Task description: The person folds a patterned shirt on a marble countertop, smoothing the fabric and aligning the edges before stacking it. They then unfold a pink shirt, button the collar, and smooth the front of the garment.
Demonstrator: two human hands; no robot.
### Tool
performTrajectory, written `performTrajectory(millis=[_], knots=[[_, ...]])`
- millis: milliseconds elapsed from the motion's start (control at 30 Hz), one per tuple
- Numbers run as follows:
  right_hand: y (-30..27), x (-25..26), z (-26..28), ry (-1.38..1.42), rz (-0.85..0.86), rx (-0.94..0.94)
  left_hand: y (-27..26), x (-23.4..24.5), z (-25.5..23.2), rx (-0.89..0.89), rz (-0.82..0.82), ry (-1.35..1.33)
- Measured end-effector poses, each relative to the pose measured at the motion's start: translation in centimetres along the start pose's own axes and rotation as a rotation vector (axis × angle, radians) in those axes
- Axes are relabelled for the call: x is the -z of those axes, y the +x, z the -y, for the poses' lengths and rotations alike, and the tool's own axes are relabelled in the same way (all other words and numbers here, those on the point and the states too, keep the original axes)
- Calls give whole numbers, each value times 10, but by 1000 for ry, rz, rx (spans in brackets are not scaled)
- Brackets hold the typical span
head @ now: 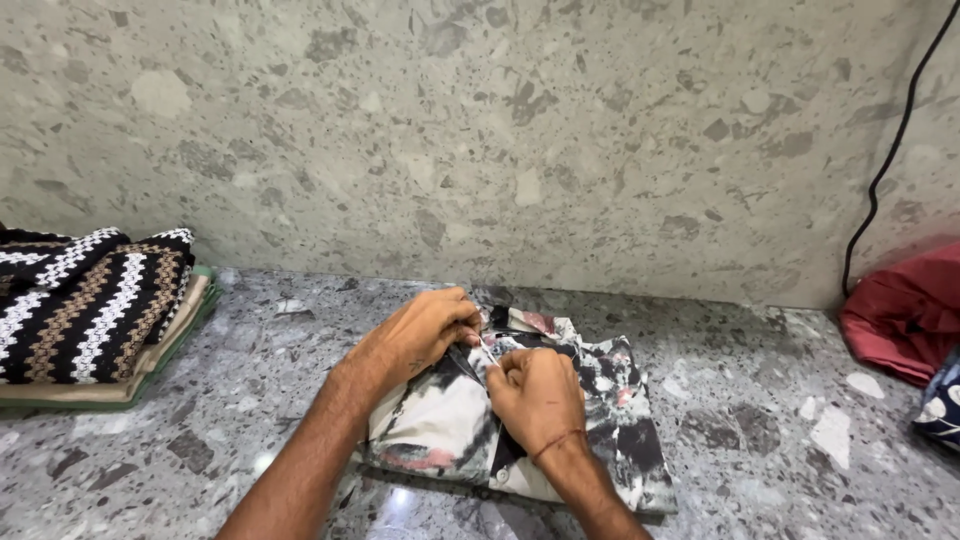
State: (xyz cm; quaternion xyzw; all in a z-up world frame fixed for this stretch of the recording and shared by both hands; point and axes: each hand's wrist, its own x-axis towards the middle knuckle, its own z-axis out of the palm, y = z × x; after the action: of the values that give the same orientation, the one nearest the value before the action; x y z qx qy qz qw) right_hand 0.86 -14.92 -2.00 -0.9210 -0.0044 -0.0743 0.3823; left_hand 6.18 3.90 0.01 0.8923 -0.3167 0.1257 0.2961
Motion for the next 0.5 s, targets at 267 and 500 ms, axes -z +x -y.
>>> performTrajectory(millis=[267, 500], knots=[[-5, 2, -17, 175, -137, 149, -1, -12, -2, 39, -130, 166], [26, 28, -74, 457, -308, 58, 8, -19, -84, 297, 55, 120]])
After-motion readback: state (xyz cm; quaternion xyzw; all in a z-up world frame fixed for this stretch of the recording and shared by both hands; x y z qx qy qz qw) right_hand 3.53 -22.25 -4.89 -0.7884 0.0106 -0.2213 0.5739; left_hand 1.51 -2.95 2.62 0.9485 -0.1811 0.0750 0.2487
